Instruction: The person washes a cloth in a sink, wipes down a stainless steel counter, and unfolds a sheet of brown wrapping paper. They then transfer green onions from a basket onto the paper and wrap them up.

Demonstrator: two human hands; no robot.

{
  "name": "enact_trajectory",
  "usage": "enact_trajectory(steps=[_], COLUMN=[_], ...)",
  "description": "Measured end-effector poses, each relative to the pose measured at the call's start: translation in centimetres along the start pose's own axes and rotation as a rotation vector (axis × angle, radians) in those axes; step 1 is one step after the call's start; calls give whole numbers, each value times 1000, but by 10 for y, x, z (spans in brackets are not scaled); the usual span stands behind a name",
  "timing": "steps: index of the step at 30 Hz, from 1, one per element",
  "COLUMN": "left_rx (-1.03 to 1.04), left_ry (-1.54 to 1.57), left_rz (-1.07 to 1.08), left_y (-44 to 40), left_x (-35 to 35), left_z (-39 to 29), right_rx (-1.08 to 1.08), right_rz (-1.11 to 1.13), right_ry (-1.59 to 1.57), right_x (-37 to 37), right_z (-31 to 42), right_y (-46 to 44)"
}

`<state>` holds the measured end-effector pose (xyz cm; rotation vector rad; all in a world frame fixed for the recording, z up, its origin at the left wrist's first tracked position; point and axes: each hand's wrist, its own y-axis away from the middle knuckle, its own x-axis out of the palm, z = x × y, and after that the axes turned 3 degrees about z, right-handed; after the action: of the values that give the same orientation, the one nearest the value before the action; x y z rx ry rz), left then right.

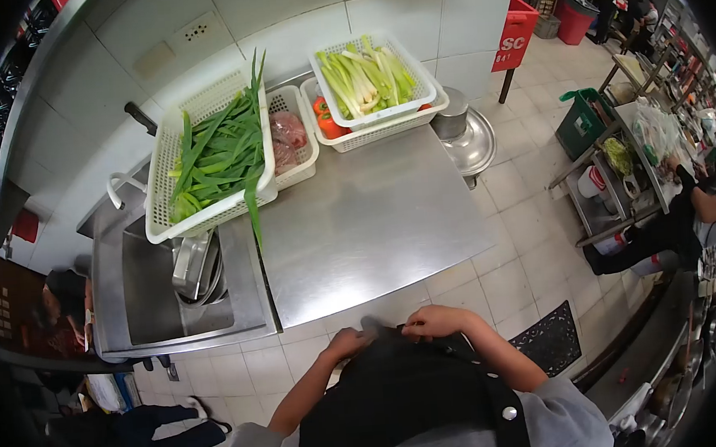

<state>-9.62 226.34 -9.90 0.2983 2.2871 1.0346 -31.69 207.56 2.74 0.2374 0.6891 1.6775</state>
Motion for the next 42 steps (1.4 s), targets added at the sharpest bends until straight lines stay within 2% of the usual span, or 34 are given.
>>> enact_trajectory(steps=[2,4,5,7,9,11,12,14,15,17,18,20,21,23,24,25,27,29,33,35,37,39,41,42], left_rx=[46,241,263,349,432,264,269,401,402,556,559,772,772,780,861,842,671,639,801,839,887,953,965,958], left_ry=[-74,-112,-125,96,170,480,478,811,810,686,691,503,513,309,256,265,168,140,-35,-132,-284,-299,-326,-327], left_rz=[36,34,40,-66,-17,196,205,354,359,274,269,91,68,-375,-542,-567,-680,-743,-853,-894,-1009,-1092,-1198,-1206], left_y=[-4,-10,-11,-9,-4,2,-2,-5,-4,12,10,8,10,27,27,31,42,58,76,91,100,103,116,121], left_x=[3,14,20,32,36,38,49,64,70,69,71,70,70,66,66,63,54,39,9,-1,-7,-16,-25,-30], left_z=[-44,-84,-107,-155,-202,-247,-258,-280,-290,-320,-325,-333,-336,-342,-339,-336,-331,-329,-323,-319,-310,-305,-300,-298], right_rx=[13,96,107,235,233,211,220,417,421,403,398,354,311,284,356,428,394,365,471,389,127,3,-20,76], right_rz=[-9,-68,-92,-147,-224,-614,-619,-830,-833,-932,-972,-991,-1012,-1048,-1077,-1106,-1144,-1192,-1393,-1527,-1696,-1765,-1678,-1623], right_ry=[19,-41,-43,-101,-103,43,41,-42,-44,-42,-34,-31,-39,61,103,147,231,296,239,310,278,336,422,569], right_x=[5,6,4,4,12,20,23,25,25,24,22,17,14,7,3,-2,-11,-16,-35,-40,-37,-32,-26,-22], right_z=[-12,-15,-14,-13,-43,-63,-69,-74,-81,-94,-96,-100,-102,-104,-105,-104,-86,-66,-36,-19,29,60,78,91], right_y=[15,41,57,92,112,135,149,174,182,195,202,214,218,223,225,227,241,252,276,288,295,294,291,284])
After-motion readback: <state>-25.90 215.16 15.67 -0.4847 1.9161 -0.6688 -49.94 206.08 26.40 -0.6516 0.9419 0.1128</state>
